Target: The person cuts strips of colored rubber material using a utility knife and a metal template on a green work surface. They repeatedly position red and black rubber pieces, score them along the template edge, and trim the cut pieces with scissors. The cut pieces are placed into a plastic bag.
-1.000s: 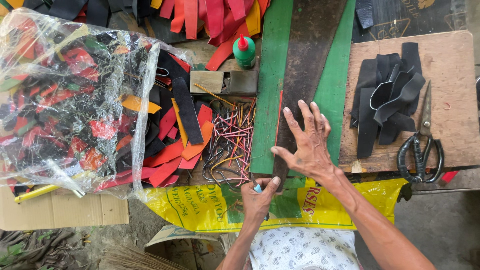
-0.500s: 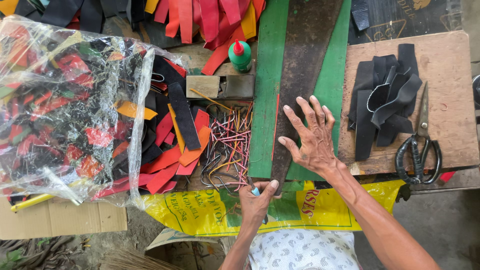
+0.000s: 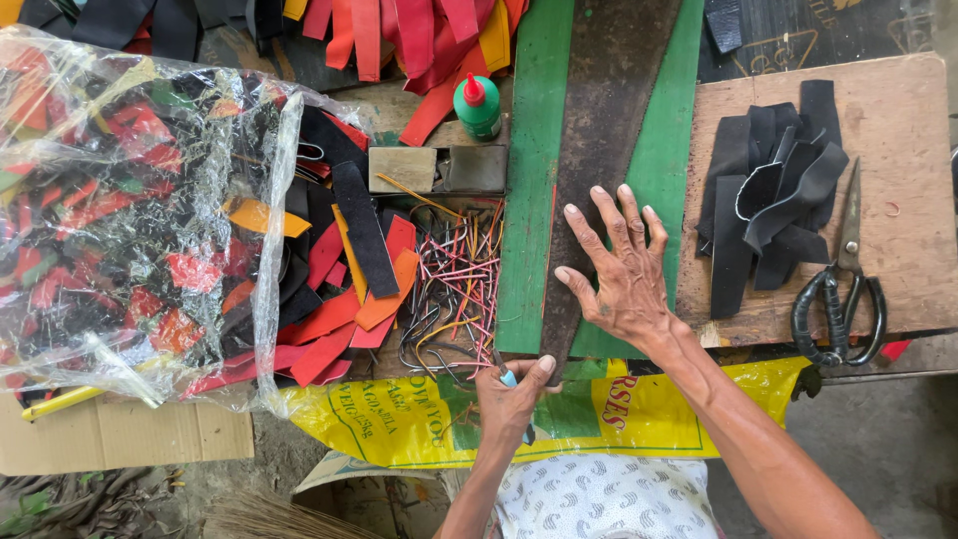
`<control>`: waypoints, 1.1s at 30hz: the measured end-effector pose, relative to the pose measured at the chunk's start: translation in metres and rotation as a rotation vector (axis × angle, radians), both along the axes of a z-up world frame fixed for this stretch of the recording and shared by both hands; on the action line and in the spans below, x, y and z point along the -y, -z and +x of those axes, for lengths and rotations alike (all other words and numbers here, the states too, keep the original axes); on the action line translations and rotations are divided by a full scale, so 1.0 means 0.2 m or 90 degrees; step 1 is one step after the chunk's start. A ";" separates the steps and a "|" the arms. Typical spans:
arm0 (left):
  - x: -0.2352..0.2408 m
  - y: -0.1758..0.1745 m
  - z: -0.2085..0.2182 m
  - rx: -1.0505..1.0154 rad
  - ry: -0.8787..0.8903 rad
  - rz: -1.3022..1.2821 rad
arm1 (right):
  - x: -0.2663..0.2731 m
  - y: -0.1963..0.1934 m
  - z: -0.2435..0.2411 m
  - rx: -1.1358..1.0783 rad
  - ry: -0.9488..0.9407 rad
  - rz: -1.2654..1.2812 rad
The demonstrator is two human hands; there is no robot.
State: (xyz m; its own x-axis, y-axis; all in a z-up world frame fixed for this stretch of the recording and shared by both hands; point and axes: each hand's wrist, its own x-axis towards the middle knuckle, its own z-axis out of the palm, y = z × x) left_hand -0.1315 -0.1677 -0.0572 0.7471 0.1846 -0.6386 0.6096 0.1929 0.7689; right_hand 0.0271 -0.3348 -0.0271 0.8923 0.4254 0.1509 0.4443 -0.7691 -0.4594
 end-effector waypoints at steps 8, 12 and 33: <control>0.00 0.03 -0.01 0.015 -0.013 -0.019 | 0.00 -0.02 0.00 -0.006 -0.006 -0.005; 0.00 0.04 -0.01 0.013 -0.013 -0.019 | 0.00 -0.02 0.00 -0.006 -0.006 -0.007; -0.03 0.01 -0.01 -0.059 0.048 0.037 | -0.03 -0.16 0.09 -0.084 -0.030 -0.127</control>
